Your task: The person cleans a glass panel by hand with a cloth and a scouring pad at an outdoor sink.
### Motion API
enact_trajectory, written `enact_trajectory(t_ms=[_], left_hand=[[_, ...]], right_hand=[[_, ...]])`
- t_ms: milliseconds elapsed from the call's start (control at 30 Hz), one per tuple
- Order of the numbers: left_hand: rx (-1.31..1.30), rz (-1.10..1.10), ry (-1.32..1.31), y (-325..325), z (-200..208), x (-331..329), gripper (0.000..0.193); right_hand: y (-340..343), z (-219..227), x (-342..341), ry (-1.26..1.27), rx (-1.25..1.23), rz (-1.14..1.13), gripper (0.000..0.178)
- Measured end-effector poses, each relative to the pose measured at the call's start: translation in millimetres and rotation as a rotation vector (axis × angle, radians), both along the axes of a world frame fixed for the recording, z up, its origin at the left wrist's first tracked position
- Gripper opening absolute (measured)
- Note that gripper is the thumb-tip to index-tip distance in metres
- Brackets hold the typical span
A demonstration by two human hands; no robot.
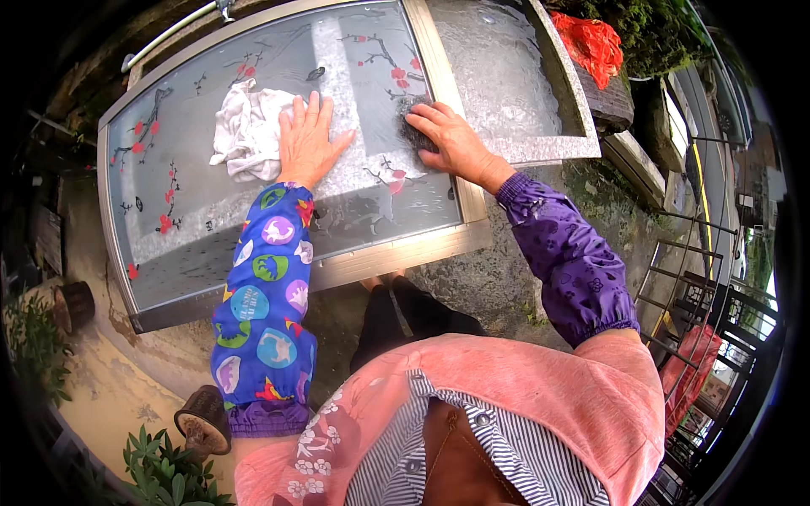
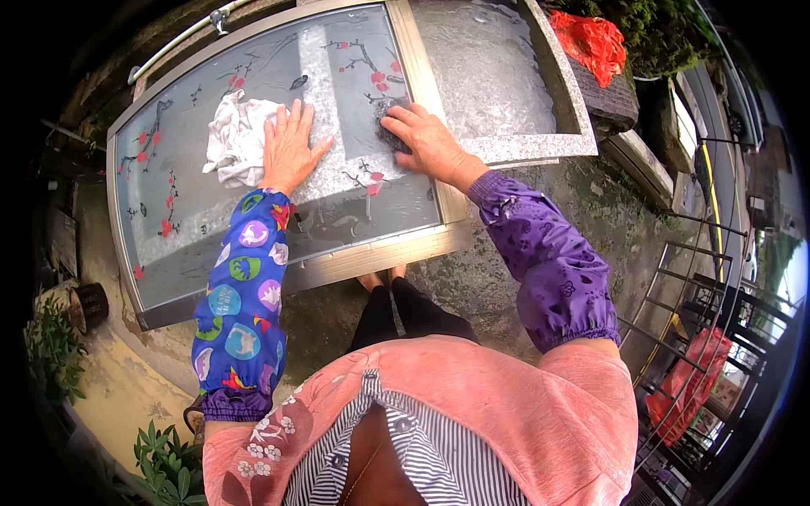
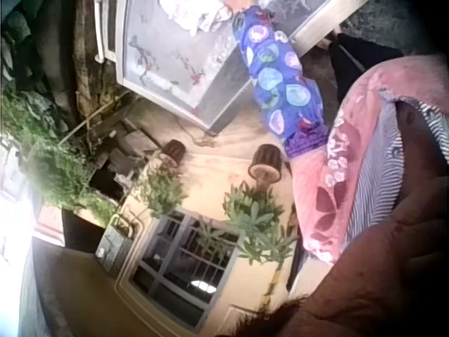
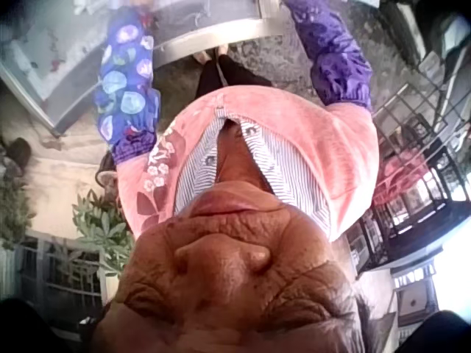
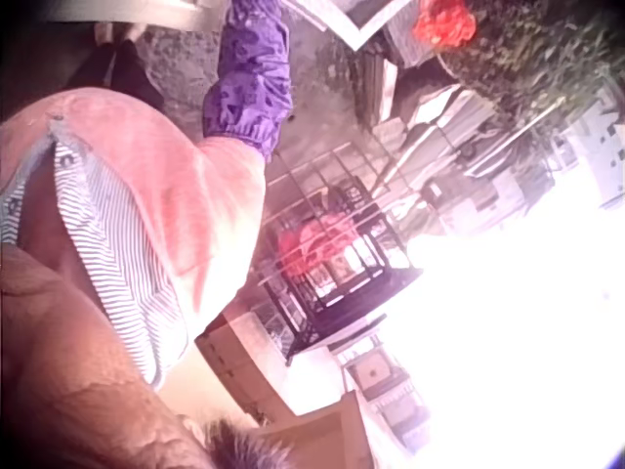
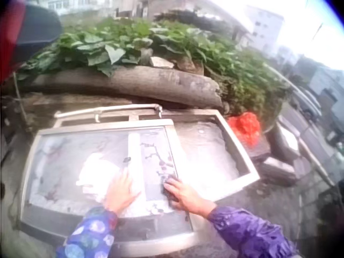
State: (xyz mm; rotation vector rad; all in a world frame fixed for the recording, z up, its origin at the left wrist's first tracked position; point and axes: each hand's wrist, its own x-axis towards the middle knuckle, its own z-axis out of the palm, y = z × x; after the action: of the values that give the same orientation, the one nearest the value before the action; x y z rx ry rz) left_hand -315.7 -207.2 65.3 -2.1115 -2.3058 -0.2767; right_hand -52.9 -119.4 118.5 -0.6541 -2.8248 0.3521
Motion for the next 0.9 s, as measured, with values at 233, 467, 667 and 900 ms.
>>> enact_trajectory(t_ms=[233, 467, 667, 900], left_hand=[[0.122, -0.006, -0.024, -5, 1, 5, 0.068], [0.175, -0.009, -0.041, -8, -1, 1, 0.065], [0.158, -0.003, -0.088, 1, 2, 8, 0.065], [0.151, -0.027, -0.090, 7, 5, 11, 0.065]], right_hand=[[113, -17, -49, 0.098, 0.164, -0.060, 0.046], [172, -35, -83, 0.150, 0.017, -0.154, 0.047], [15, 13, 56, -0.045, -0.335, 0.103, 0.058], [209, -20, -24, 0.164, 0.087, -0.156, 0.047]])
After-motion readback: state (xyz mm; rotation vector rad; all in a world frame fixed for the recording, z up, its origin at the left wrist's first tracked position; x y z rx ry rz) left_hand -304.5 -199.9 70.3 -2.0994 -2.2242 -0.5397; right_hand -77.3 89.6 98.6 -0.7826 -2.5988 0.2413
